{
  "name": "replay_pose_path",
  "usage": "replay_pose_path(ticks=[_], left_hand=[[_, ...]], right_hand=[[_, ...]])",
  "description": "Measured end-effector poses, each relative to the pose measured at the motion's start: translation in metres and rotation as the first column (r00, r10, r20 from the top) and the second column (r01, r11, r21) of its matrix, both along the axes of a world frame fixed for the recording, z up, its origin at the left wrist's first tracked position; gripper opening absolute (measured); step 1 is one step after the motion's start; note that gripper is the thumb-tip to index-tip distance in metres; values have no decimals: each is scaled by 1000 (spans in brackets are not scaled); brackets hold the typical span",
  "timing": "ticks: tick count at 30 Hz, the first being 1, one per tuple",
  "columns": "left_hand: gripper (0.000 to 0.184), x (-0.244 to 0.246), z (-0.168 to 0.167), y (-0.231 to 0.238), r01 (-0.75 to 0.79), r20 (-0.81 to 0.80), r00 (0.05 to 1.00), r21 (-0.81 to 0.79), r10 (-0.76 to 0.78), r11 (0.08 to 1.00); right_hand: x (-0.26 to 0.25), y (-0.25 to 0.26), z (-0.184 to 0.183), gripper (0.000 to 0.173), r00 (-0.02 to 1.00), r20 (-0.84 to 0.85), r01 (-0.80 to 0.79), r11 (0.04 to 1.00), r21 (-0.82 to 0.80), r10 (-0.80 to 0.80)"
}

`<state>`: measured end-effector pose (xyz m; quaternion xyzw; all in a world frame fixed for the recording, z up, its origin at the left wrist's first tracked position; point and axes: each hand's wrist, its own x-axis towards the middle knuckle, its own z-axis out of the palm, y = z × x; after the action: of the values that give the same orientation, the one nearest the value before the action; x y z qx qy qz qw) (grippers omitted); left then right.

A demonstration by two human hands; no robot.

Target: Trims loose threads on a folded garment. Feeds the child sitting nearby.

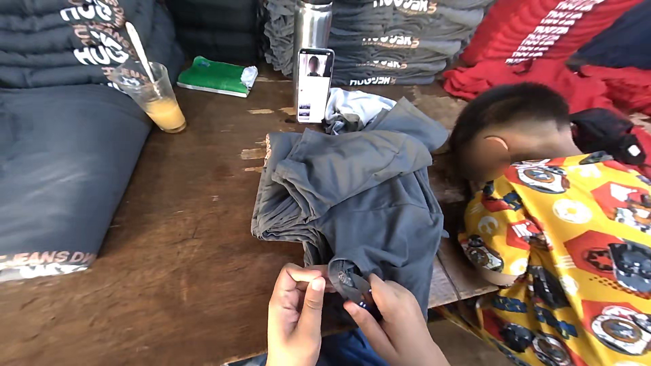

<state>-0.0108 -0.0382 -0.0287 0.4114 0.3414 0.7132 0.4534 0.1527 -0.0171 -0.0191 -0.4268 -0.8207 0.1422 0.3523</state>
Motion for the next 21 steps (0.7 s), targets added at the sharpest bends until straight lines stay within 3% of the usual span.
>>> replay_pose_path(ticks=[4, 8, 11, 13, 16, 18, 21], left_hand=[[8, 1, -1, 0, 25, 46, 999, 12, -26, 1000], [39, -1, -2, 3, 121, 101, 986, 82, -129, 989], [31, 2, -3, 4, 69, 78, 994, 57, -73, 996], [18, 2, -4, 3, 7, -1, 1000, 62, -7, 998], [9, -1, -4, 2, -87, -243, 961, 183, 131, 979], [4, -8, -6, 2, -107, -389, 892, 312, 230, 944], [6, -23, -5, 2, -55, -494, 817, 448, 299, 892]], right_hand=[[-2, 7, -7, 47, 1000, -13, -12, 999, 38, 12], [-4, 11, -12, 45, 999, -43, -22, 998, 66, 25], [-3, 10, -14, 45, 996, -89, 2, 997, 74, 4], [-2, 11, -16, 39, 989, -139, 59, 993, 98, -45], [0, 22, -19, 23, 987, -146, 91, 982, 163, -67], [6, 30, -20, 14, 984, -178, 54, 978, 201, -18], [20, 27, -17, 12, 922, -372, -35, 980, 198, 108]])
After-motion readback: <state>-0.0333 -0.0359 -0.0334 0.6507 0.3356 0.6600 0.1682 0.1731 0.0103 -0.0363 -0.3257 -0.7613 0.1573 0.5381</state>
